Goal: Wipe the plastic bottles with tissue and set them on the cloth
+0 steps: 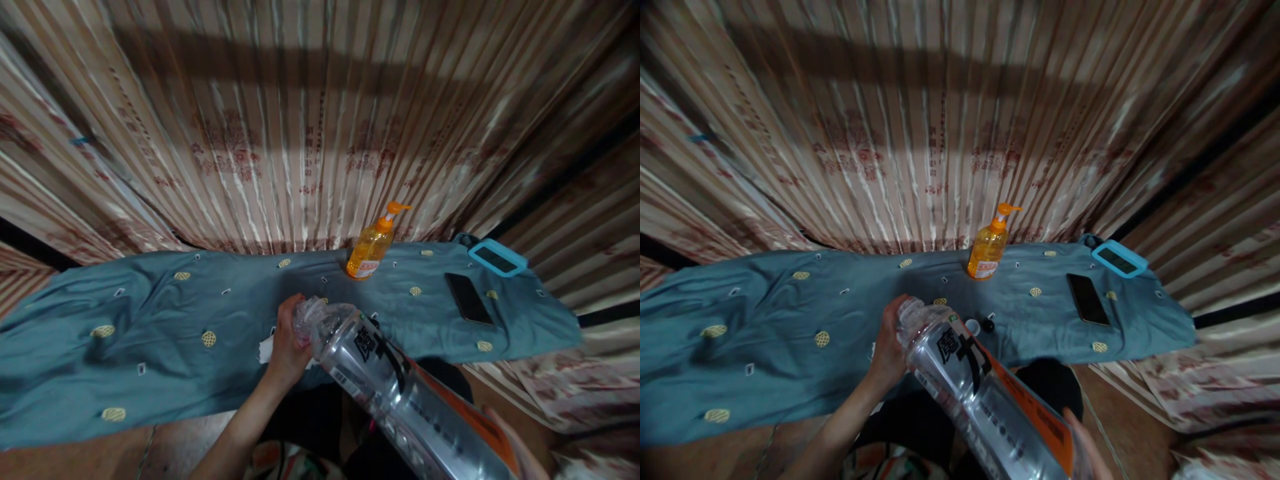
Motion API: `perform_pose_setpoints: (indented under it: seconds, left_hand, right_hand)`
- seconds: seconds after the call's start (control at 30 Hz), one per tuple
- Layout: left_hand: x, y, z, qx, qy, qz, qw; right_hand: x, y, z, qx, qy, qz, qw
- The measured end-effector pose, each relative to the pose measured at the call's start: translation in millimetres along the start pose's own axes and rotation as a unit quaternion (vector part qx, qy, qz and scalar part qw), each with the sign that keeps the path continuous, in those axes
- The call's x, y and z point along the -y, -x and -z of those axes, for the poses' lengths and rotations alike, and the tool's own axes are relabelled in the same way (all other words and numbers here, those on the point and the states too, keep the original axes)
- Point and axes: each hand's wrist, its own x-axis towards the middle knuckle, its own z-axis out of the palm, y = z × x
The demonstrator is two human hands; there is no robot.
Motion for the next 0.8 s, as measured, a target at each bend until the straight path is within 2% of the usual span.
perform_pose_setpoints:
  seconds: [0.17, 0.33, 0.47, 0.57, 0.7, 0.8]
  left_hand:
    - [-2.7, 1.3, 0.5, -0.006, -0.001, -0.001, 1.0]
    - [0.4, 1.0, -3.5, -0.015, 0.02, 0.002, 1.0]
    - [3.6, -0.2, -7.2, -0.024, 0.034, -0.007, 0.999]
    - [4.8, -1.4, -7.8, -0.029, 0.04, -0.006, 0.999]
    - [2.3, -2.7, -5.4, -0.019, 0.045, 0.007, 0.999]
    - [-1.4, -4.0, -3.9, -0.012, 0.047, 0.019, 0.999]
  right_hand:
    - [-17.4, 2.9, 7.4, 0.001, 0.01, -0.023, 1.0]
    - [-32.2, 7.6, 21.1, 0.029, 0.007, 0.006, 1.0]
    - [-41.7, -0.4, -0.9, 0.024, -0.012, 0.029, 0.999]
    - [-43.5, 5.7, -15.2, 0.018, -0.024, 0.036, 0.999]
    - [-39.4, 24.4, -14.6, 0.007, -0.027, 0.012, 1.0]
    - [-34.5, 25.8, -14.7, -0.001, -0.031, -0.029, 0.999]
